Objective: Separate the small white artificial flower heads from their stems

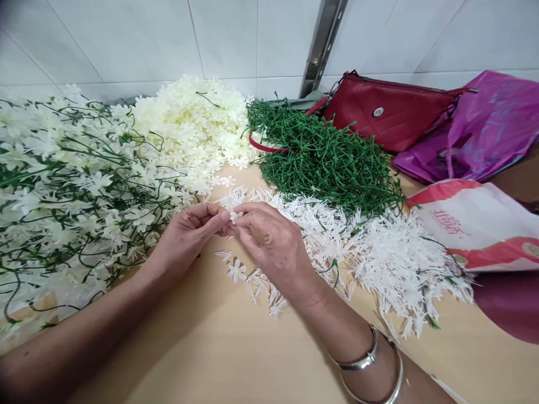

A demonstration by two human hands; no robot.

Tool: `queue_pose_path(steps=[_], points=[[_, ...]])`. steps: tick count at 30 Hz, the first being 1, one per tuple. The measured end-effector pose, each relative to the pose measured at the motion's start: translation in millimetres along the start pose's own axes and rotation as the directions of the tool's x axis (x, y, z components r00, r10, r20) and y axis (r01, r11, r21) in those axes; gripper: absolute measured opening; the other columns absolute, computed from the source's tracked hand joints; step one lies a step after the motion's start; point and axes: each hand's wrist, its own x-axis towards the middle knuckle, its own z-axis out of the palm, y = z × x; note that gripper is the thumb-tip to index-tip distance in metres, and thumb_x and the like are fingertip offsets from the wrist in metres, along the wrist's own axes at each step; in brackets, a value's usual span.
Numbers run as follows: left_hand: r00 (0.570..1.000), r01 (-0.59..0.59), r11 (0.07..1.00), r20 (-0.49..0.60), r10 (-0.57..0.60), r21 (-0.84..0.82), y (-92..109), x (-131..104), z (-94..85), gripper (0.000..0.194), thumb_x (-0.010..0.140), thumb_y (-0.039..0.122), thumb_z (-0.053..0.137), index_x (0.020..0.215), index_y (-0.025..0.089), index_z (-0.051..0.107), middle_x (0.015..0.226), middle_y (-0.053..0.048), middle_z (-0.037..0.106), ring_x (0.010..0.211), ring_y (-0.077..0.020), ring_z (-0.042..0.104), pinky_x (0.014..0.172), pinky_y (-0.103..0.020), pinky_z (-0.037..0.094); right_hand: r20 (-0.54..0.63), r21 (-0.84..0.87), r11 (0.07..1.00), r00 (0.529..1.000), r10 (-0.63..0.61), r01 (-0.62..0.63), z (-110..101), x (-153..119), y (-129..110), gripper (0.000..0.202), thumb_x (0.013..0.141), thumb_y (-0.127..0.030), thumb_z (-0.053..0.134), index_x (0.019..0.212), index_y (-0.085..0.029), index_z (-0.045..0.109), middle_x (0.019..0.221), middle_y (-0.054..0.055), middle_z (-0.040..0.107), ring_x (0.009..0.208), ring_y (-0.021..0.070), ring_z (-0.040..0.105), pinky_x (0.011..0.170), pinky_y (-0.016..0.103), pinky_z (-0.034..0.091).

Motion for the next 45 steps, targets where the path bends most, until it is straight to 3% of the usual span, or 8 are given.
queue_pose_path(steps=[8,18,25,33,40,45], points=[[0.997,-0.045,0.998,-0.069,0.047,0.032,-2,-2,1.1,0.028,0.085,0.041,0.074,0.072,0.017,0.067,0.067,-0.001,0.070,0.065,-0.0128,0.064,0.068,-0.024,0.051,-0.070,-0.001,0.998,0.996,0.058,-0.058,1,3,-4,0.014,0.091,-0.016,0.065,0.092,-0.027,0.072,0.103,0.005,0.076,0.098,0.0212,0.072,0.093,0.041,0.057],[0.999,-0.036,0.999,0.035,0.037,-0.022,0,-4,2.5,0.016,0.086,0.030,0.071,0.083,0.015,0.075,0.080,-0.004,0.077,0.076,-0.0140,0.069,0.075,-0.024,0.053,-0.066,-0.002,0.997,0.994,0.083,-0.083,0,2,-2,0.011,0.089,-0.014,0.069,0.087,-0.024,0.072,0.097,0.004,0.075,0.093,0.0191,0.071,0.089,0.037,0.057],[1.000,-0.013,1.000,0.014,0.013,0.016,-3,-4,2.8,0.017,0.083,0.030,0.075,0.087,0.014,0.077,0.079,-0.005,0.077,0.071,-0.0146,0.067,0.068,-0.025,0.051,-0.054,0.004,0.994,0.992,0.111,-0.111,-2,3,-2,0.010,0.088,-0.015,0.069,0.086,-0.023,0.073,0.097,0.005,0.078,0.093,0.0193,0.074,0.089,0.035,0.058],[0.987,-0.135,0.960,-0.048,0.151,0.244,-10,-8,1.5,0.016,0.087,0.030,0.070,0.091,0.017,0.077,0.084,-0.005,0.079,0.073,-0.0141,0.067,0.068,-0.024,0.051,-0.066,-0.004,0.995,0.993,0.096,-0.096,1,1,0,0.008,0.086,-0.014,0.069,0.086,-0.022,0.073,0.099,0.004,0.079,0.092,0.0190,0.075,0.089,0.035,0.059],[0.943,-0.283,0.839,-0.023,0.332,0.465,-4,-10,1.6,0.007,0.086,0.018,0.069,0.087,0.017,0.076,0.078,0.001,0.079,0.068,-0.0098,0.070,0.064,-0.018,0.048,-0.063,-0.045,0.997,0.996,0.059,-0.062,4,0,-4,0.009,0.086,-0.010,0.067,0.085,-0.018,0.071,0.095,0.008,0.079,0.091,0.0194,0.075,0.090,0.036,0.056],[0.931,-0.309,0.817,-0.020,0.364,0.487,-4,-10,3.3,0.007,0.084,0.014,0.069,0.084,0.017,0.076,0.075,0.002,0.079,0.067,-0.0091,0.071,0.064,-0.016,0.050,-0.066,-0.036,0.996,0.994,0.082,-0.084,7,-1,-5,0.011,0.085,-0.009,0.066,0.081,-0.019,0.069,0.092,0.006,0.078,0.089,0.0188,0.074,0.089,0.036,0.055]])
